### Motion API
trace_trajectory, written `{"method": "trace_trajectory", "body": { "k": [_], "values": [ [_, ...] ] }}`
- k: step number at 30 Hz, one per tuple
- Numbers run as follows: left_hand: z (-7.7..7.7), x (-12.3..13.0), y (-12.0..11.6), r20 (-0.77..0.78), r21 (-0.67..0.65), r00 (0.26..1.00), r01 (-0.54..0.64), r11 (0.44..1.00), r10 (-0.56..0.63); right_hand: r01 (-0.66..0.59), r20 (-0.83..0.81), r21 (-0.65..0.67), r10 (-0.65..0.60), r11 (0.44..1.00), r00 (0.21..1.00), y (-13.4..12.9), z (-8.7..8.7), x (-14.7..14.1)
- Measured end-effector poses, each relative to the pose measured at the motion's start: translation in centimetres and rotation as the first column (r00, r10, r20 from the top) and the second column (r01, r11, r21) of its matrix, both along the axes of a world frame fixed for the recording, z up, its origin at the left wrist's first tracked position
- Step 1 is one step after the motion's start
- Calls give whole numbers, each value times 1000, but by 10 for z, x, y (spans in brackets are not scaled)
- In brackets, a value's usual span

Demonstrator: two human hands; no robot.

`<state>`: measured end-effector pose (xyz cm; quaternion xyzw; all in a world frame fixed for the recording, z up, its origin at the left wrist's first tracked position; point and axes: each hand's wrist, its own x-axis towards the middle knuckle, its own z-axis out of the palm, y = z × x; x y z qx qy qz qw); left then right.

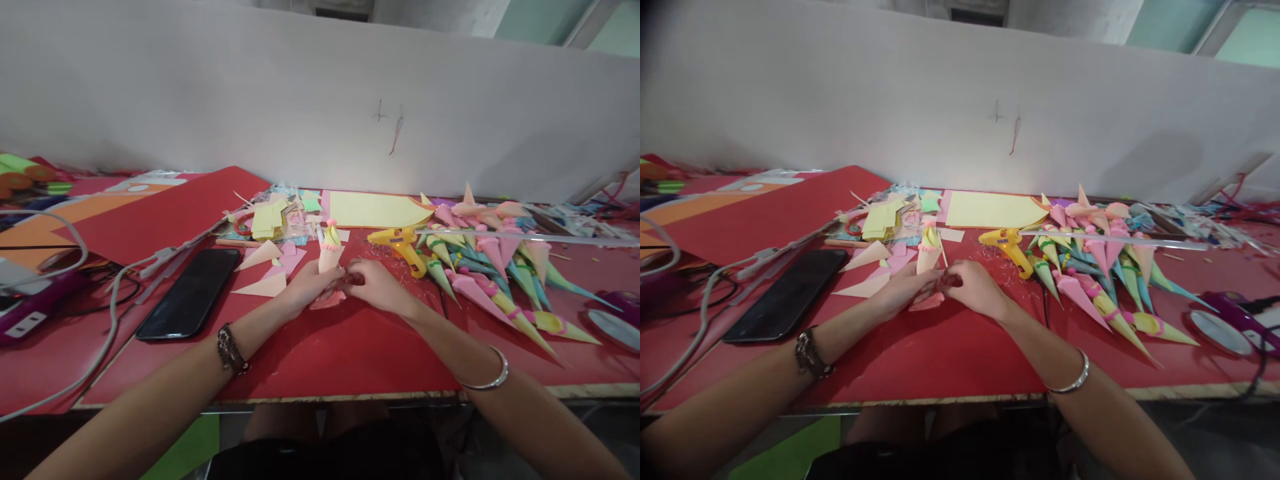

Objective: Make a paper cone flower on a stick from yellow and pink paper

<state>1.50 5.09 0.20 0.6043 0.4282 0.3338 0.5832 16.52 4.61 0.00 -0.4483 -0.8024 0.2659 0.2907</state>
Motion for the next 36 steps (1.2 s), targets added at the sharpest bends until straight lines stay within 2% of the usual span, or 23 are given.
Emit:
{"method": "trace_trajectory", "body": {
  "k": [2,4,8,11,22,28,36],
  "values": [
    [-1,-1,1,9,-2,1000,-5,1000,5,10,-70,-19,-11,1000,997,-1,3,-2],
    [-2,-1,2,17,-16,1000,-15,1000,16,47,-207,-54,-57,997,977,-2,8,-3],
    [-5,-2,4,35,-51,999,-15,999,17,137,-449,-108,-171,985,877,-2,15,-2],
    [-6,-2,4,68,-44,998,-11,999,14,90,-519,-146,-154,985,841,-1,16,-1],
    [-4,-3,3,72,-55,997,-12,998,16,71,-585,-192,-172,979,792,-2,14,0],
    [-5,-3,4,72,-44,997,-12,999,15,-58,-626,-240,-109,969,772,-3,14,-2],
    [-2,-2,3,69,-67,997,-20,998,25,-78,-617,-243,-92,967,781,-2,13,-1]
  ]
}}
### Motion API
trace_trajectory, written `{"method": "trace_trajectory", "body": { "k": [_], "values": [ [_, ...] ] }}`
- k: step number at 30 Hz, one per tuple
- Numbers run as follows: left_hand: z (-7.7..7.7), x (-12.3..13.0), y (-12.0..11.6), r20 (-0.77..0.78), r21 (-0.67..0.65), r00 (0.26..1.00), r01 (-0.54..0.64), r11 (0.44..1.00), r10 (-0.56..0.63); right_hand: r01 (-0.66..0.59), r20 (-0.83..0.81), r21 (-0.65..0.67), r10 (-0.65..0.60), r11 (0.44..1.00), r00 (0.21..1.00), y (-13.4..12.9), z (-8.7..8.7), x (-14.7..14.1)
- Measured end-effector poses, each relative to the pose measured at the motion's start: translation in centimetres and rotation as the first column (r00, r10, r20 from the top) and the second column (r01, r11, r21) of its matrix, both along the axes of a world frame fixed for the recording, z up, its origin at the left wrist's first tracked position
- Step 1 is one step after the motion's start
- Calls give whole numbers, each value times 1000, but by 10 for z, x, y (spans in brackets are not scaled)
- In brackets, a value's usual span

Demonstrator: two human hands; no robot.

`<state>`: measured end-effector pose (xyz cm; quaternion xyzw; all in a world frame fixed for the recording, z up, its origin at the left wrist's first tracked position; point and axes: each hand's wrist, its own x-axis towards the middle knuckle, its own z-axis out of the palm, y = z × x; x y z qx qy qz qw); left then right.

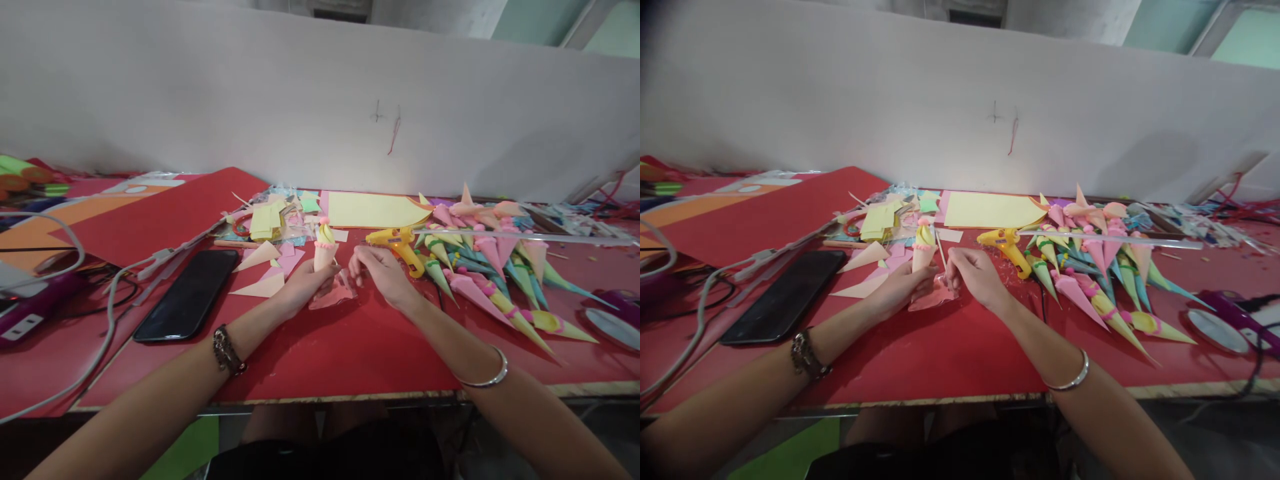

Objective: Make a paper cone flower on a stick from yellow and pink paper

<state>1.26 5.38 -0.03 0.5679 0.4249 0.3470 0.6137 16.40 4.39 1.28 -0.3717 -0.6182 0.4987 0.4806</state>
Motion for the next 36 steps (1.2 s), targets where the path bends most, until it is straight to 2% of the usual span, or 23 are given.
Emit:
{"method": "trace_trajectory", "body": {
  "k": [8,13,17,23,26,31,36],
  "values": [
    [-1,0,1,0,18,1000,7,1000,-7,78,40,18,-78,997,996,0,2,0],
    [-1,-1,1,-29,9,1000,5,1000,-5,80,-17,27,-79,996,997,2,0,2],
    [-2,0,1,-29,8,1000,-10,1000,10,136,-38,28,-135,990,990,1,1,2],
    [-3,1,1,18,25,1000,12,1000,-13,106,-24,78,-104,991,994,-2,4,-1],
    [-3,1,1,10,26,1000,17,1000,-17,129,-30,118,-126,985,992,-2,3,-2],
    [-3,0,0,-50,46,997,58,997,-56,211,-18,259,-214,943,977,-3,1,-2],
    [0,1,-3,-102,61,991,98,993,-91,247,58,478,-311,843,949,-6,2,-2]
  ]
}}
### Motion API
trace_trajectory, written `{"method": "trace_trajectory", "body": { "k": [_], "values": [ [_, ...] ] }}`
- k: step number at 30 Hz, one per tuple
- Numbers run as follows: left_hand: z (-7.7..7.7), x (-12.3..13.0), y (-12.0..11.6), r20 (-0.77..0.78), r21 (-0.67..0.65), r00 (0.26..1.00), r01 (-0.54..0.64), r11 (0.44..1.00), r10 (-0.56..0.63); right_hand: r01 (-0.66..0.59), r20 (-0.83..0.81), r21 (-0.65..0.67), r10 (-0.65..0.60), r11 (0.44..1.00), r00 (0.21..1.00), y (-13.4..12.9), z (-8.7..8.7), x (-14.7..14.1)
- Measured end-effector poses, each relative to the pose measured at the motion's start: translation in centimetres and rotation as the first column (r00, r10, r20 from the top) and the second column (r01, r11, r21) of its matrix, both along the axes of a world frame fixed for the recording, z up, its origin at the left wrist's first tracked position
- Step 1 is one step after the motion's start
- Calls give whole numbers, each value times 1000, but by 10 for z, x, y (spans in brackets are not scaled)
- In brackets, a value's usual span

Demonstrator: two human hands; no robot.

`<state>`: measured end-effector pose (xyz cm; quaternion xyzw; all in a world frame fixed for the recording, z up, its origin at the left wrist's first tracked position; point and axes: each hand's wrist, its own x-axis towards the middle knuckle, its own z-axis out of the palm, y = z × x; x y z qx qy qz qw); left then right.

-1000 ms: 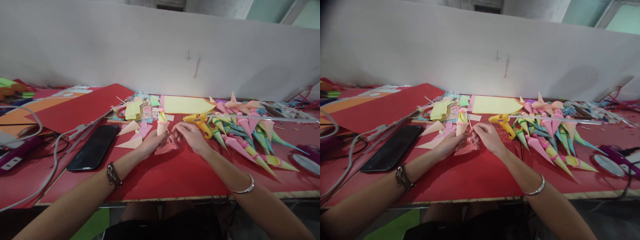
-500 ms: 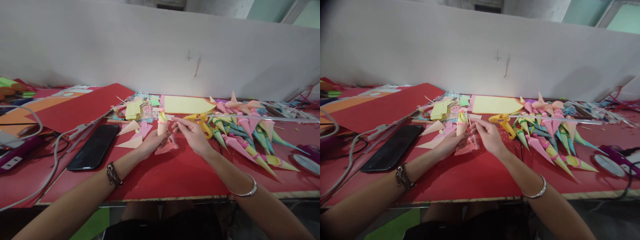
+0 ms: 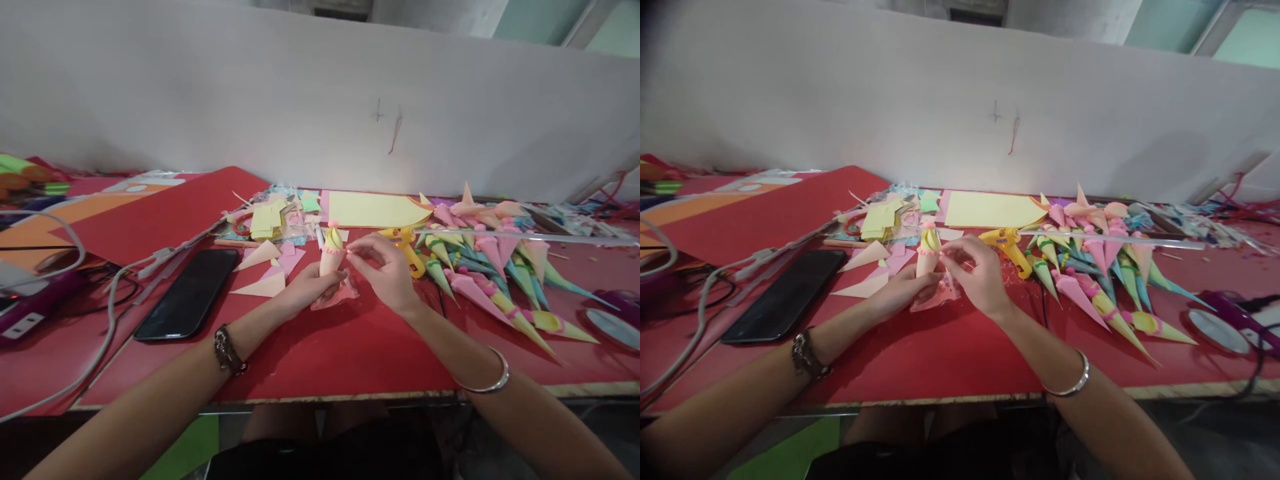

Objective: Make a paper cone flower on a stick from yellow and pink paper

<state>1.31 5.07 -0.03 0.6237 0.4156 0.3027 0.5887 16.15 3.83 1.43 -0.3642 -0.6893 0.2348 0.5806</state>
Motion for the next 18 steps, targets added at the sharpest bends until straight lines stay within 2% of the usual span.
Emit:
{"method": "trace_trajectory", "body": {
  "k": [7,14,18],
  "values": [
    [6,3,-5,0,-10,999,43,999,-43,40,73,57,-44,998,996,0,0,0],
    [6,4,-8,2,-33,999,48,998,-48,88,159,137,-109,987,981,-1,0,0],
    [6,4,-8,-6,-55,999,50,997,-50,73,150,98,-87,992,985,-2,1,-1]
  ]
}}
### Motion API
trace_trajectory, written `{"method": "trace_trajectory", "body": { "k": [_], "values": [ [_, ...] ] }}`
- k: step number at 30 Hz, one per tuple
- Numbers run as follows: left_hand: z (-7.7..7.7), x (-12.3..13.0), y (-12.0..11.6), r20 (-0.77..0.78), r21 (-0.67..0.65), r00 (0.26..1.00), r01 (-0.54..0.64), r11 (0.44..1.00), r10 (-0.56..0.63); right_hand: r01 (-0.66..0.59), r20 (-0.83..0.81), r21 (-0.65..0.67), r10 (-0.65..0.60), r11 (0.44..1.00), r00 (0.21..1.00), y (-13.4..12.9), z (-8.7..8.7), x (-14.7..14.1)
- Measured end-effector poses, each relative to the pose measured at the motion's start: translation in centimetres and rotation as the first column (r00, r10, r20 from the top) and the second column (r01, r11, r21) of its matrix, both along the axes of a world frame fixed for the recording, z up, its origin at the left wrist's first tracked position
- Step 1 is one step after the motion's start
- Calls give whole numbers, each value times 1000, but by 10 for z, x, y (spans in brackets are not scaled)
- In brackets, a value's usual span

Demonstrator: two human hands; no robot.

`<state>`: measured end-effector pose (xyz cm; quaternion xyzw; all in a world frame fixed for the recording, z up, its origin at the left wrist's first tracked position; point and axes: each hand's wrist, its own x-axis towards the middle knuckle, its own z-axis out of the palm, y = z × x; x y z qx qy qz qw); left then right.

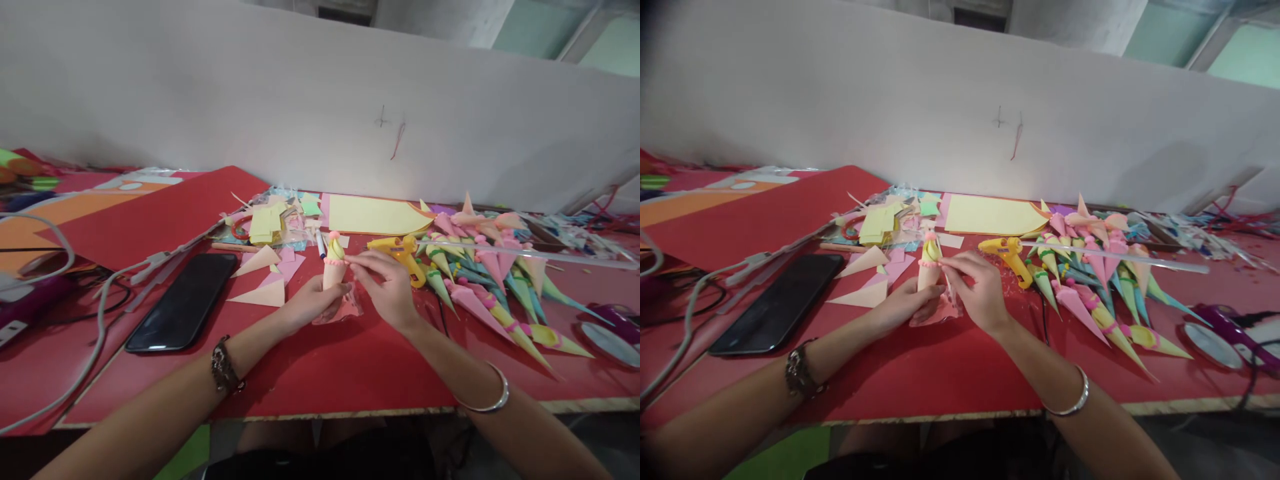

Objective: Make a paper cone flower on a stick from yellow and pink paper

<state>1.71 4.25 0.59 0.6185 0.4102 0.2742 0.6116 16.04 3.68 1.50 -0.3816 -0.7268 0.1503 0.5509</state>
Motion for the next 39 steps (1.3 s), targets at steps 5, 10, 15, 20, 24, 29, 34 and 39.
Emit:
{"method": "trace_trajectory", "body": {
  "k": [5,10,15,20,24,29,34,39],
  "values": [
    [0,-1,1,-42,-11,999,1,1000,-1,-84,-122,-149,66,985,990,4,-2,-1],
    [3,-3,1,-107,-12,994,6,1000,-7,-117,-170,-220,80,968,982,5,-4,-1],
    [4,-5,2,-125,-29,992,-16,999,12,-174,-183,-255,129,951,975,6,-5,0],
    [2,-7,5,-89,-52,996,9,999,-13,-260,-216,-294,202,920,955,8,-5,0],
    [0,-10,7,-86,-64,995,52,997,-57,-314,-234,-304,248,900,940,8,-6,-1],
    [3,-15,10,-133,-14,989,58,998,-60,-333,-240,-346,261,877,935,10,-11,-2],
    [34,-35,1,-214,252,972,153,956,-100,-394,-379,-414,238,820,894,12,-17,-2],
    [59,-117,-22,-467,504,866,94,858,179,-480,-491,-502,221,719,843,10,-23,-1]
  ]
}}
